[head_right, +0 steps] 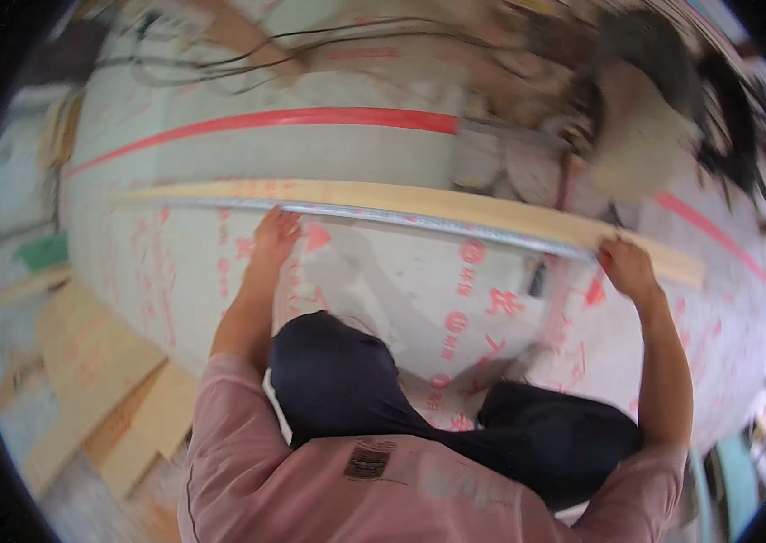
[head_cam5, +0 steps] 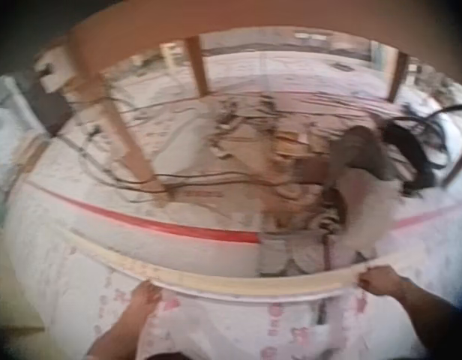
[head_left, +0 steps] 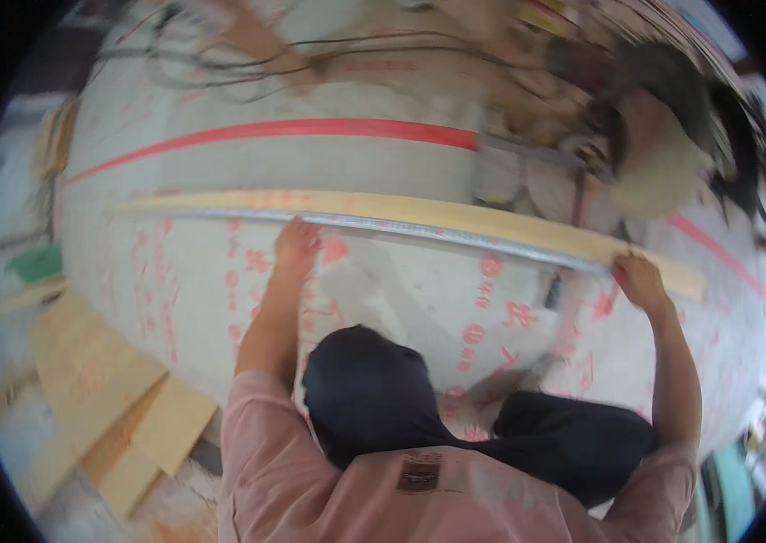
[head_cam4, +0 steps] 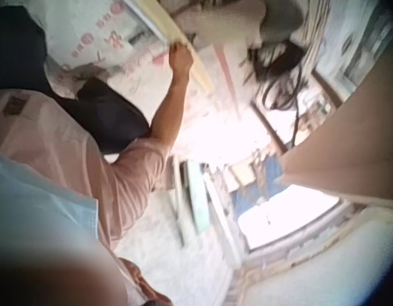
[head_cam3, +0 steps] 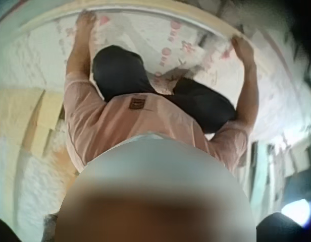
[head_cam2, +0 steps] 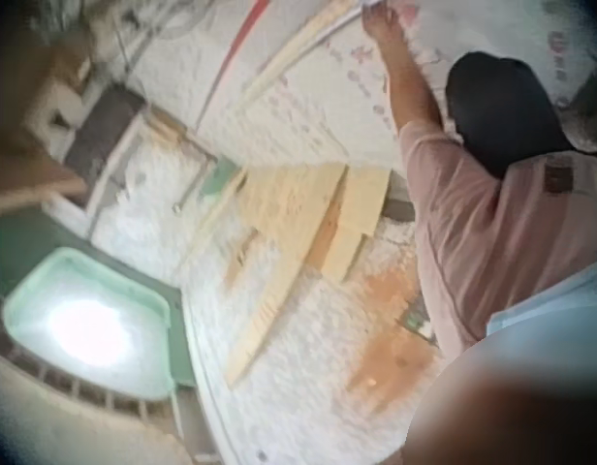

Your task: Measuring and cutting wooden strips using a tape measure and a miter saw.

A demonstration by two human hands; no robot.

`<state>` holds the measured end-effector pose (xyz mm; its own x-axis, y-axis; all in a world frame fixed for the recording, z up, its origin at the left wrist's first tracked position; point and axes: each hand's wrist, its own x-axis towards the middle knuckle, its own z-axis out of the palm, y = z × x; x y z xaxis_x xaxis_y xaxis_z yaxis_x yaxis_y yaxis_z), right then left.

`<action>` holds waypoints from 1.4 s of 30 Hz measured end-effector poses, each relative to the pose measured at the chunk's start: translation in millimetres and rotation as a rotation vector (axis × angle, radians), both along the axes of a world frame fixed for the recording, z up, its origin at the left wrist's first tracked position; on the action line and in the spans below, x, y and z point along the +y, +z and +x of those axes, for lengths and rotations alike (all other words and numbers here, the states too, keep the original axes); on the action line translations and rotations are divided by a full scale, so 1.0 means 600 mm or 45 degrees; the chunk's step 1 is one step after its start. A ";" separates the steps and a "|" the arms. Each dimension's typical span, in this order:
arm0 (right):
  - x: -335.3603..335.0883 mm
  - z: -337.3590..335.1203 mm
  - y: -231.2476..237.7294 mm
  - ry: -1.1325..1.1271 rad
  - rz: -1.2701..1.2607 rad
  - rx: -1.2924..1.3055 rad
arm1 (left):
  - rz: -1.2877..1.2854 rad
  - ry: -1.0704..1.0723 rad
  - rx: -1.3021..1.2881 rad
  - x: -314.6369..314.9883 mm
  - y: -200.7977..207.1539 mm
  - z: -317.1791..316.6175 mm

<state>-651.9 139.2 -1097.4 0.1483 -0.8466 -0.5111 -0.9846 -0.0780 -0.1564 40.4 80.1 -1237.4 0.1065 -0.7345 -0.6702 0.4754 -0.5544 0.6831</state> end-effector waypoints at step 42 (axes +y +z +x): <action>-0.039 0.057 -0.037 -0.474 -0.381 -0.890 | -1.380 -1.966 -1.661 0.131 0.127 -0.895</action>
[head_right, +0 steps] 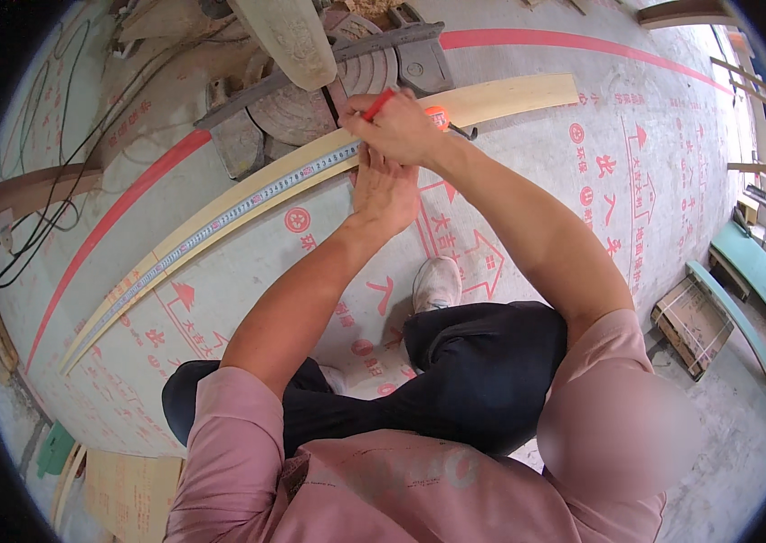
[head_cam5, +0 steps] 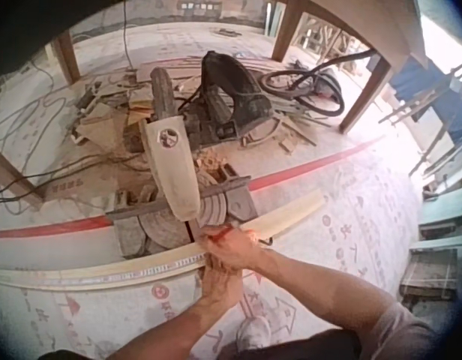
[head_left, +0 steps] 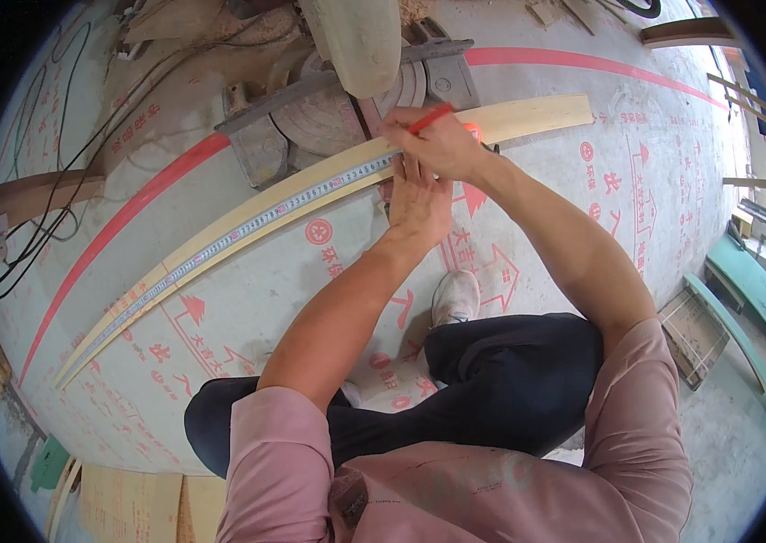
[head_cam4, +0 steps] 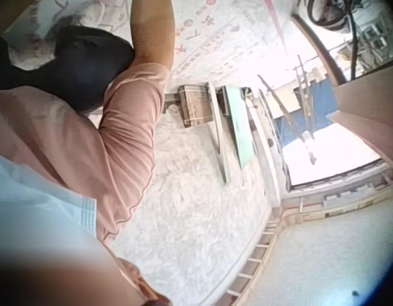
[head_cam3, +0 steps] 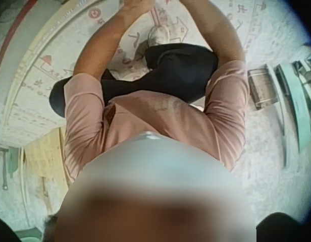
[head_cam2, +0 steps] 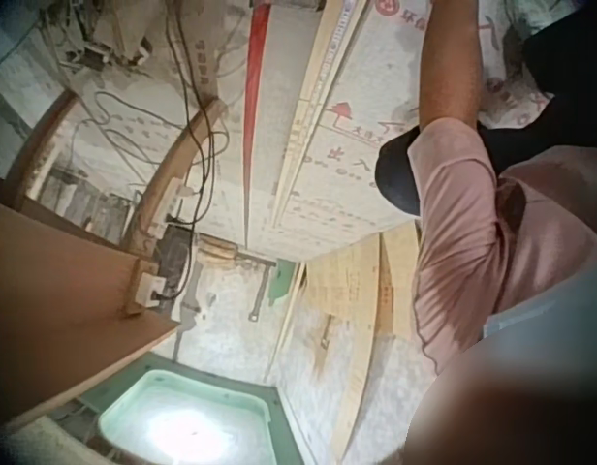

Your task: Measuring and cutting wooden strips using a tape measure and a miter saw.

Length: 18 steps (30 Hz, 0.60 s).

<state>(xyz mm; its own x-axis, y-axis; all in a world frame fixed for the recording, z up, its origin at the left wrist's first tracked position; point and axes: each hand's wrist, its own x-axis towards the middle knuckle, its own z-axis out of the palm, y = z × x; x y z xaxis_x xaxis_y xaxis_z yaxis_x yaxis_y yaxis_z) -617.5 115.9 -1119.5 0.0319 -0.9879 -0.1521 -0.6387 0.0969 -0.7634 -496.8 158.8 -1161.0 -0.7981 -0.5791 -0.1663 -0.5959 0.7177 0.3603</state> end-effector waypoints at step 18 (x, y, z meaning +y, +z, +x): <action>0.003 0.035 -0.021 -0.273 0.316 -0.235 | -0.087 0.066 0.280 0.000 -0.022 0.009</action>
